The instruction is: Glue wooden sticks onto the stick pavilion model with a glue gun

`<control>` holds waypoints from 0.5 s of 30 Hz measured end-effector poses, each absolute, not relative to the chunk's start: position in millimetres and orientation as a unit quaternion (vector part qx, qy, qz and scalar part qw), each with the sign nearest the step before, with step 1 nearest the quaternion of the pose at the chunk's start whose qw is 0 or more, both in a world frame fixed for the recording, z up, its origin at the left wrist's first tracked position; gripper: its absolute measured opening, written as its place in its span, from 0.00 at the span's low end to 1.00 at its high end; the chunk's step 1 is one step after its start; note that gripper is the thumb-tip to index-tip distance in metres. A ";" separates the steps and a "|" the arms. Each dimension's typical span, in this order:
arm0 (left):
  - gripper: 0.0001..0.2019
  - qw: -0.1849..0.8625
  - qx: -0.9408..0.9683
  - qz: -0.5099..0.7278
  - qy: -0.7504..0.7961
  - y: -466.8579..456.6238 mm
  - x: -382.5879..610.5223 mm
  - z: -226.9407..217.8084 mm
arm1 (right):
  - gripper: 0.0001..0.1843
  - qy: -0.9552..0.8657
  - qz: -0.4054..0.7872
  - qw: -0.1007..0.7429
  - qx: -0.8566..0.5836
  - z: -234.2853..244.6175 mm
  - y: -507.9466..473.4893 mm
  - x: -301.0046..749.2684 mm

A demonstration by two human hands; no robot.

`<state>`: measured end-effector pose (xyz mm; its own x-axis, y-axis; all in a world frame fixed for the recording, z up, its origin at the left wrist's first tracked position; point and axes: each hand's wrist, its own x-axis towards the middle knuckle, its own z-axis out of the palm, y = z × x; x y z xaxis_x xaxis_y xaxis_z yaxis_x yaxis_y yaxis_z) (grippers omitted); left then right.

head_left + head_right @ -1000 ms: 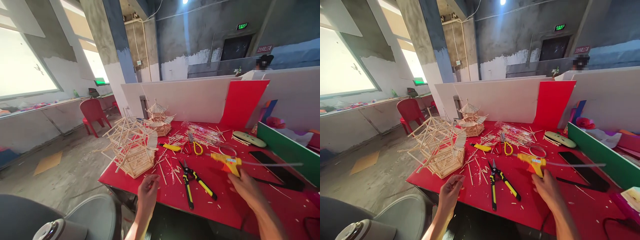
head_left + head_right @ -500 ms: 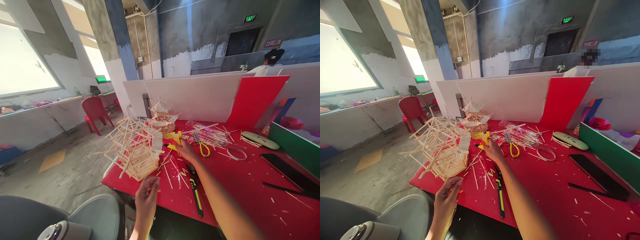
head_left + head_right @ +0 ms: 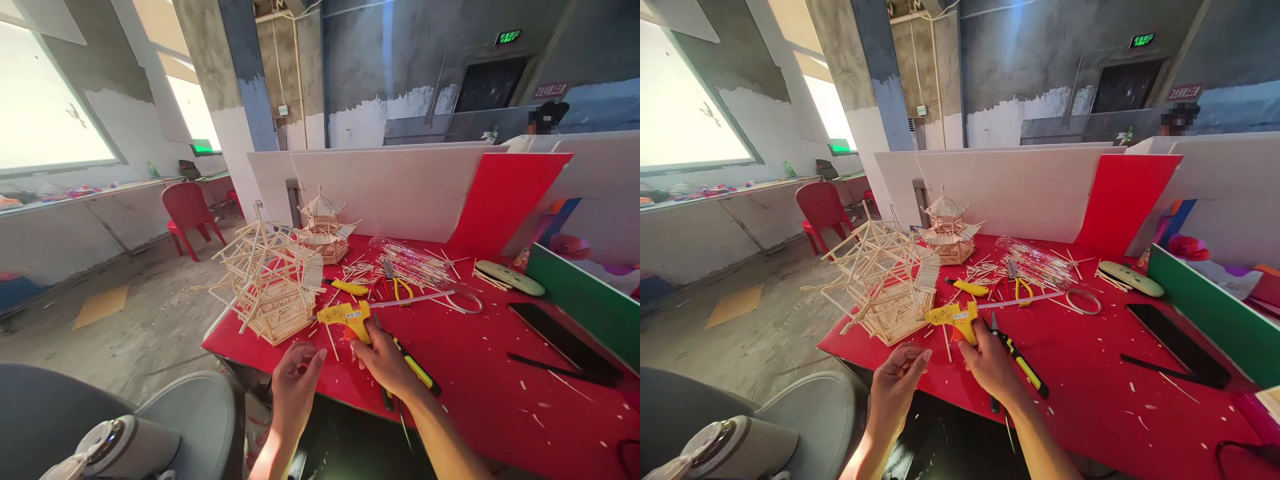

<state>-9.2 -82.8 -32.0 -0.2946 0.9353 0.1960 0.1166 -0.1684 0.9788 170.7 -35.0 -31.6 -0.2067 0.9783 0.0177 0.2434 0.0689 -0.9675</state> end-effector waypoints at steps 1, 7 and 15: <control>0.15 0.329 0.495 0.588 0.548 -84.6 -10.9 -31.2 | 0.08 -0.619 0.480 0.387 -0.487 -28.9 -44.4 174.1; 0.12 0.278 0.490 0.582 0.587 -82.3 -20.6 -30.9 | 0.19 -0.569 0.517 0.366 -0.524 -37.7 -76.3 250.8; 0.18 0.378 0.473 0.566 0.559 -82.5 -20.6 -34.9 | 0.14 -0.548 0.118 0.246 -0.791 -92.9 -59.0 372.9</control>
<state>-20.6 -82.5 -34.9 -0.2668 0.9570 0.1138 0.1017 -0.0895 0.9908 372.9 -59.0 -92.9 0.3709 0.9250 0.0827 0.8090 -0.2781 -0.5179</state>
